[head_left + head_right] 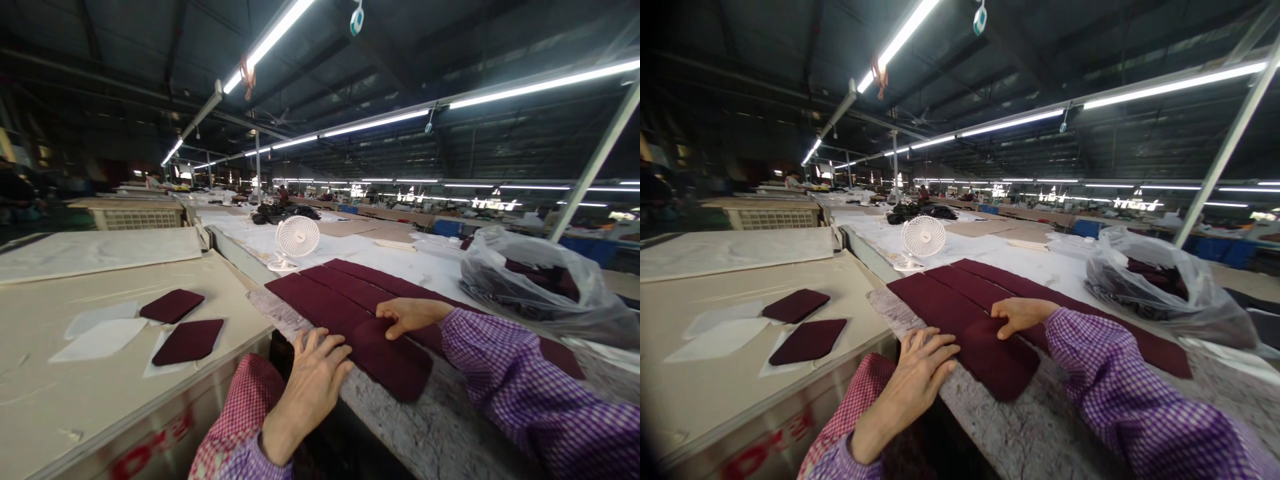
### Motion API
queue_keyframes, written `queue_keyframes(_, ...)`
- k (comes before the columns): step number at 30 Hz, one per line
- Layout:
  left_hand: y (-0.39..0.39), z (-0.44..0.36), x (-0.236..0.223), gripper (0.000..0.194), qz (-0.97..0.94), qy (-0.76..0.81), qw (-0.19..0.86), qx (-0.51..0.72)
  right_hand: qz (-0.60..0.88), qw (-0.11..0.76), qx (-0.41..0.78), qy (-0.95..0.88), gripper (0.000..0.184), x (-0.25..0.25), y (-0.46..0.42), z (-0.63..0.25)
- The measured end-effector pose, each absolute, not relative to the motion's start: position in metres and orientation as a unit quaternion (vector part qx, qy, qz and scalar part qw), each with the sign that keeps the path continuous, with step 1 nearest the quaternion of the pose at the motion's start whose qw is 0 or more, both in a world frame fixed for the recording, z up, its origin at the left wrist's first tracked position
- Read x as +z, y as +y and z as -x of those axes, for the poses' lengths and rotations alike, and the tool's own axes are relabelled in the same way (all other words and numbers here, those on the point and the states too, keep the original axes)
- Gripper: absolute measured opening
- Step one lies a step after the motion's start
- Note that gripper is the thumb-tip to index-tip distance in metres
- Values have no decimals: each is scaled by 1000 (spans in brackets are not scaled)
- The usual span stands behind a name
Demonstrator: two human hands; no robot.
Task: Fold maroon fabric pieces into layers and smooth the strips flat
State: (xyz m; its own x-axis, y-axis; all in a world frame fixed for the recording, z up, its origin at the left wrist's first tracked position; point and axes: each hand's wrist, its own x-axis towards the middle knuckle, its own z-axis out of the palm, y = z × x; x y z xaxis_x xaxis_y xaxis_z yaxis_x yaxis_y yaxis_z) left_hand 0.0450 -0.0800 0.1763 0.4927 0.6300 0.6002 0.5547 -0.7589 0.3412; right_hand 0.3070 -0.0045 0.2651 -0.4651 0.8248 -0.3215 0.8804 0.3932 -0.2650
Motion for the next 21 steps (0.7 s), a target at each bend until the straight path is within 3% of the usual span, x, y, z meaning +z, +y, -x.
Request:
queue_keyframes(4,-80,-43,176,28,-862,342,51,371,-537,59,-232,809,38,260,-7,-317)
queue_keyframes(12,-77,-44,173,36,-861,338,52,376,-552,37,-215,805,42,255,-5,-320)
queue_keyframes(21,-79,-49,172,29,-867,359,-7,346,-537,-44,-96,837,37,265,-22,-297)
